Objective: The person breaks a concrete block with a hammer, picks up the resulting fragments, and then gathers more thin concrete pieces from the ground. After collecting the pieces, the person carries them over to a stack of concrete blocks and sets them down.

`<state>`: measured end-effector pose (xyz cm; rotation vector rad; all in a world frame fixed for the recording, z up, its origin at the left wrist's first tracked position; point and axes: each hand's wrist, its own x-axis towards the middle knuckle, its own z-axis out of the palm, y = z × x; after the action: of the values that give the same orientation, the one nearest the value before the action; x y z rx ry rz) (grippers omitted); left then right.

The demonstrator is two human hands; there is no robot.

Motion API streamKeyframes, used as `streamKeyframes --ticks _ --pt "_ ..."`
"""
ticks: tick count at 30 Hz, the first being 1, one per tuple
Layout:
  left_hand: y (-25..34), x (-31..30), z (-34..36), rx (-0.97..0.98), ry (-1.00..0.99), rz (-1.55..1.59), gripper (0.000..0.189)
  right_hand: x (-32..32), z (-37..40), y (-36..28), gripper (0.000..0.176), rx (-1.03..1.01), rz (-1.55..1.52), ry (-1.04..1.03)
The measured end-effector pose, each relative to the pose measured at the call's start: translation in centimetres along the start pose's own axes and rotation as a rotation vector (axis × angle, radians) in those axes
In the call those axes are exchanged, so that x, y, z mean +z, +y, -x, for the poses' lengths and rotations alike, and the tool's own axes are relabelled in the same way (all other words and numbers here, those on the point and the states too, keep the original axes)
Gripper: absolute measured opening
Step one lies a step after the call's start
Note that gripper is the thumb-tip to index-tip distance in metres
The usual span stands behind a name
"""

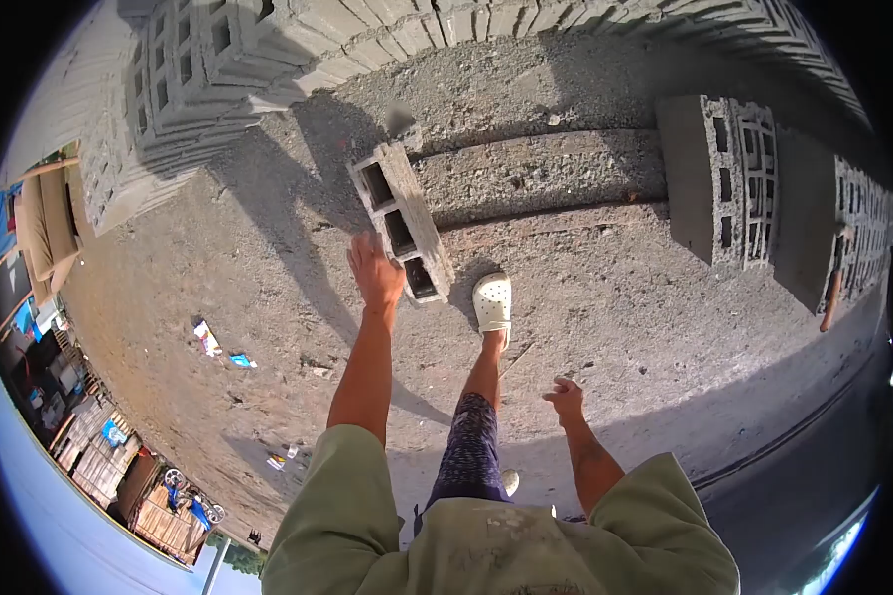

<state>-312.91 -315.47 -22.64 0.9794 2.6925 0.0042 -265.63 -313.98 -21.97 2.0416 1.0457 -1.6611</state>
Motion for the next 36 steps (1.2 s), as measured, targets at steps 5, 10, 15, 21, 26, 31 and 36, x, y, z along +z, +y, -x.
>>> streamKeyframes --ticks 5,10,15,21,26,31,36 --pt "2.1 -3.7 14.6 -0.054 -0.411 0.163 0.04 -19.3 11.7 1.7 0.032 -0.028 0.031 0.186" --pt "3.8 -3.3 24.0 0.318 -0.765 0.177 0.032 -27.2 24.3 4.5 0.017 0.249 -0.117 0.325" --pt "12.9 -9.8 22.8 0.713 -0.546 0.244 0.022 -29.0 28.9 12.7 0.024 0.229 -0.012 0.398" --pt "26.6 -18.9 21.0 0.448 -0.302 0.499 0.031 -34.8 23.9 15.4 0.04 -0.145 0.188 0.526" --pt "36.1 -18.3 22.7 0.262 -0.404 0.655 0.03 -44.2 19.6 8.5 0.033 -0.284 -0.151 0.547" --pt "48.9 -19.8 25.1 0.464 -0.364 0.28 0.03 -51.3 20.0 0.7 0.029 -0.536 -0.059 0.666" --pt "58.9 -14.3 20.9 0.481 -0.488 0.344 0.023 -54.4 17.0 -1.3 0.029 -0.463 0.017 0.527"
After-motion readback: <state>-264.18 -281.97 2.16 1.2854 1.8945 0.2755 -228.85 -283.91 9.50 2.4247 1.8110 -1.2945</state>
